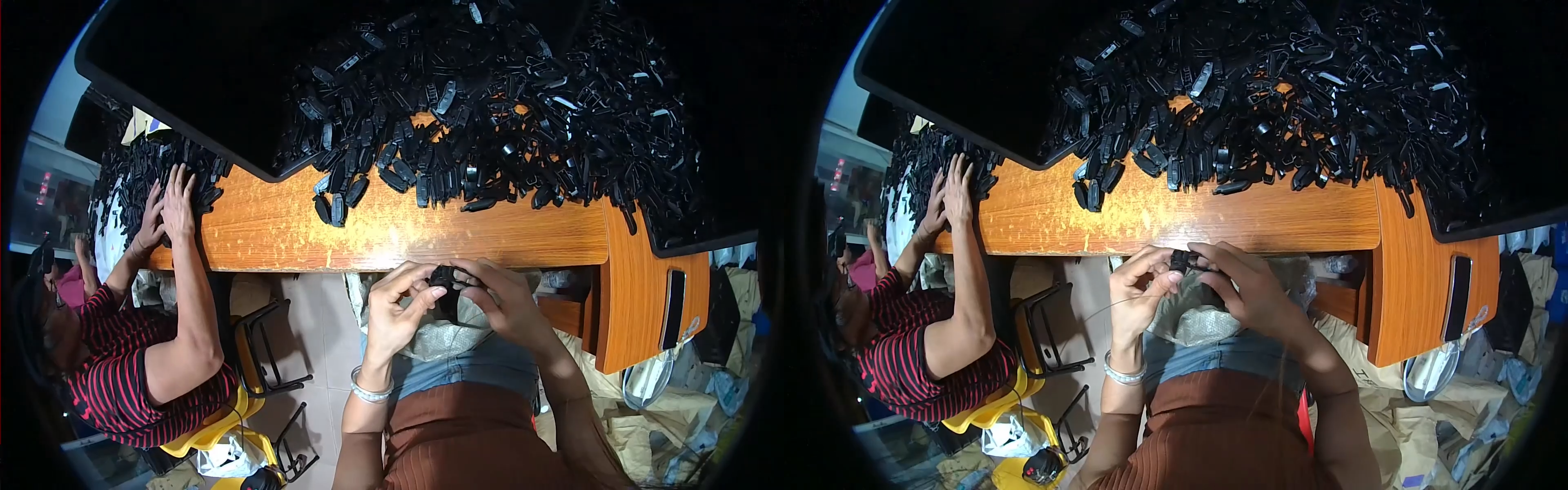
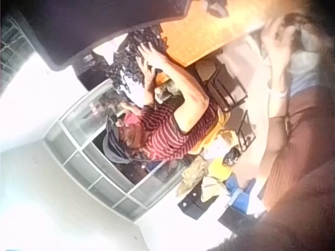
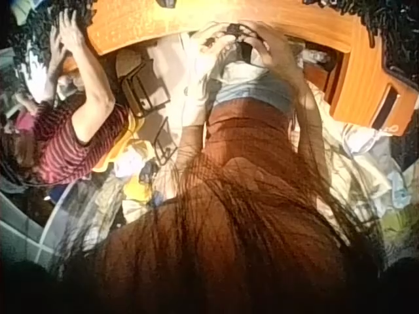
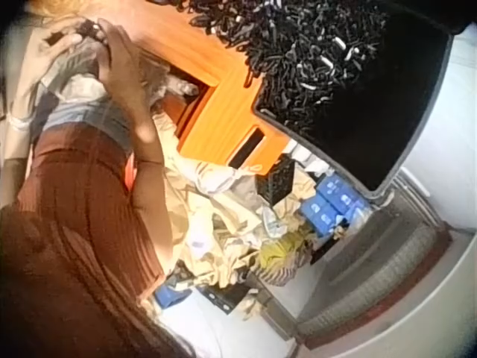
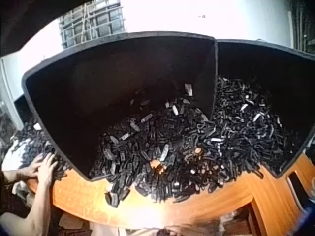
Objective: Sorting small black plastic components from a large pile on a table into a collection bag.
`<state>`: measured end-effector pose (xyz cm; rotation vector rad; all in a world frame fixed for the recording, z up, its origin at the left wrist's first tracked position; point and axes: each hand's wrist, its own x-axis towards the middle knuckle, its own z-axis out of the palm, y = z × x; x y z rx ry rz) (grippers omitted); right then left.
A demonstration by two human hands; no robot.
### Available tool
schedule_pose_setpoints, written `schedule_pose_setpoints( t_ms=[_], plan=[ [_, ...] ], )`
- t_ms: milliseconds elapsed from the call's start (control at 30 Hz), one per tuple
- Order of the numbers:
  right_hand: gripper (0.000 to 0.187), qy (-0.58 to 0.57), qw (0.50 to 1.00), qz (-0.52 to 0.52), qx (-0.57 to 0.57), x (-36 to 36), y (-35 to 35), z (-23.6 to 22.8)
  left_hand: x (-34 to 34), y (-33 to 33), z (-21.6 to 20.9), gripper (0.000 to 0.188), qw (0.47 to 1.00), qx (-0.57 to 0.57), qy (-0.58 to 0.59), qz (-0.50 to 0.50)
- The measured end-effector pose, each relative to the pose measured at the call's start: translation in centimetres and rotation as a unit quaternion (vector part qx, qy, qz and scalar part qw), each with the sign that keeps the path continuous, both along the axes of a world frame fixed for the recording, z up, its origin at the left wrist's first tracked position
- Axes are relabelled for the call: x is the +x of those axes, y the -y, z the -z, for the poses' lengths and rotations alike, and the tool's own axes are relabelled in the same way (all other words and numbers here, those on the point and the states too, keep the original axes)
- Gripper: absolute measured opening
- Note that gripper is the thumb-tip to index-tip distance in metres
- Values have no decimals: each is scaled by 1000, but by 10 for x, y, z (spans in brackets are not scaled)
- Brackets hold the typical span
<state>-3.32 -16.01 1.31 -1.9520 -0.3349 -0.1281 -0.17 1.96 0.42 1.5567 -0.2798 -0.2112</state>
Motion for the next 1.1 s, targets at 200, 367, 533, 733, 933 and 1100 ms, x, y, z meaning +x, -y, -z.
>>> schedule_pose_setpoints(
  t_ms=[200, 367, 533, 733, 933, 1100],
  plan=[
    [35, 82, 993, 2, -91, -3, -3, 2, 1, 1, -7, 22, 993, 34, 112, -11],
    [34, 102, 981, 29, -163, -2, -10, -4, -13, 16, 1, 23, 993, -75, -49, -76],
    [41, 149, 976, 107, -116, -4, -21, 0, -11, 27, 0, 27, 997, 0, 50, -53],
    [33, -70, 975, 110, 179, -13, -18, 0, -14, 15, 5, 25, 941, -272, -201, -24],
    [22, -109, 950, 12, 291, -7, 2, 25, -12, 9, 11, 27, 918, -298, -260, 7],
    [21, 26, 985, 165, -49, 39, 17, 32, 57, 0, 8, 20, 990, 83, -58, -95]
  ],
)
